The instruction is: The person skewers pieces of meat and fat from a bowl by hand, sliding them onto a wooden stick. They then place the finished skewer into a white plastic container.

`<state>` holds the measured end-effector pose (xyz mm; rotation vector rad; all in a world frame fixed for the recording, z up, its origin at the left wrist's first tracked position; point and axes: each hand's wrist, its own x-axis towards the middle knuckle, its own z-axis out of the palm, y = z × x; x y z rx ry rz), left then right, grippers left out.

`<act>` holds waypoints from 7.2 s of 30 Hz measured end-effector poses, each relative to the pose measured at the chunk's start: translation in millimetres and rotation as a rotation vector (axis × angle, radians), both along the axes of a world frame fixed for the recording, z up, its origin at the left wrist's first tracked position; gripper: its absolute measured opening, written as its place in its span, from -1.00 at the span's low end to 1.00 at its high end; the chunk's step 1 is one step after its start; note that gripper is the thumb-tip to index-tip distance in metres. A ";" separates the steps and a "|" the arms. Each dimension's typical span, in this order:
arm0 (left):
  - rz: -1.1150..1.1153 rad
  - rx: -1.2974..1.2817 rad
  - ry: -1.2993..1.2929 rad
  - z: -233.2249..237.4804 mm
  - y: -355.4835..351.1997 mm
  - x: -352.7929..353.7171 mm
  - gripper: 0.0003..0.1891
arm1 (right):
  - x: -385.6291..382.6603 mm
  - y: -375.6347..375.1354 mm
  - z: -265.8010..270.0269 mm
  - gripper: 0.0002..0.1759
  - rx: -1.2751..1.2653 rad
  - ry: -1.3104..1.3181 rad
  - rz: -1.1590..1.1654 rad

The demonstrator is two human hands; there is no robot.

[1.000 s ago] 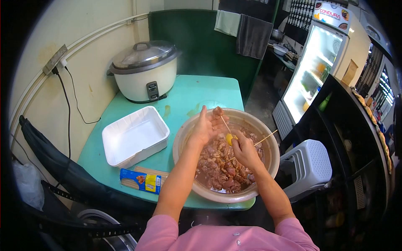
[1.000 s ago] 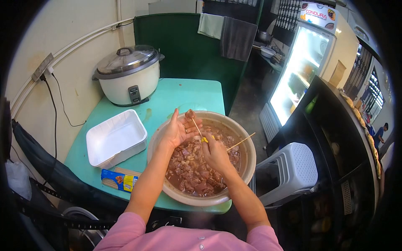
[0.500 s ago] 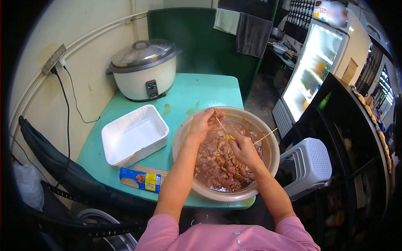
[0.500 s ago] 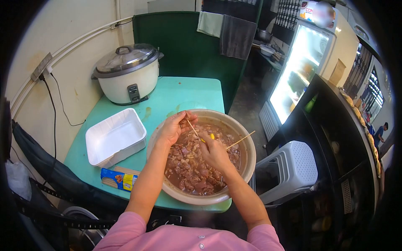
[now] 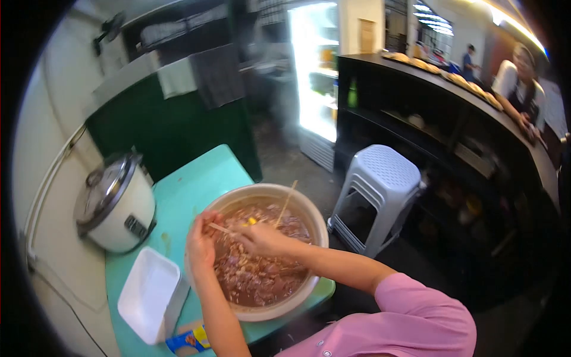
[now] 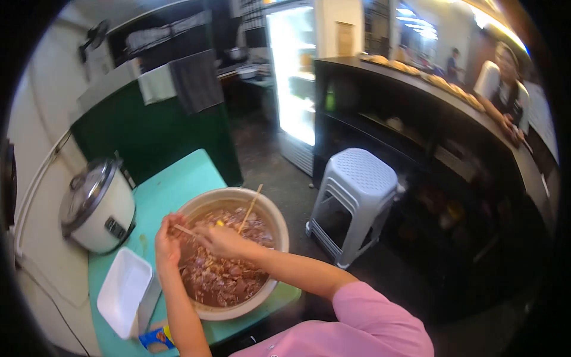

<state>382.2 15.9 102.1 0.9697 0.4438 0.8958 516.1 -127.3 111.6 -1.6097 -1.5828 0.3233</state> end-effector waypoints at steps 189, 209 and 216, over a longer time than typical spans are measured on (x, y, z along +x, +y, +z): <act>0.322 -0.238 -0.123 -18.4 33.8 -27.3 -0.80 | -17.4 -5.0 9.8 -0.84 0.059 -0.238 0.009; 0.256 -0.260 -0.255 -8.4 25.9 -27.9 -0.79 | -14.8 -0.2 2.8 -0.81 0.103 -0.206 0.008; 0.264 -0.224 -0.169 -9.7 27.0 -30.5 -0.76 | -11.5 1.8 -0.2 -0.80 0.101 -0.206 0.022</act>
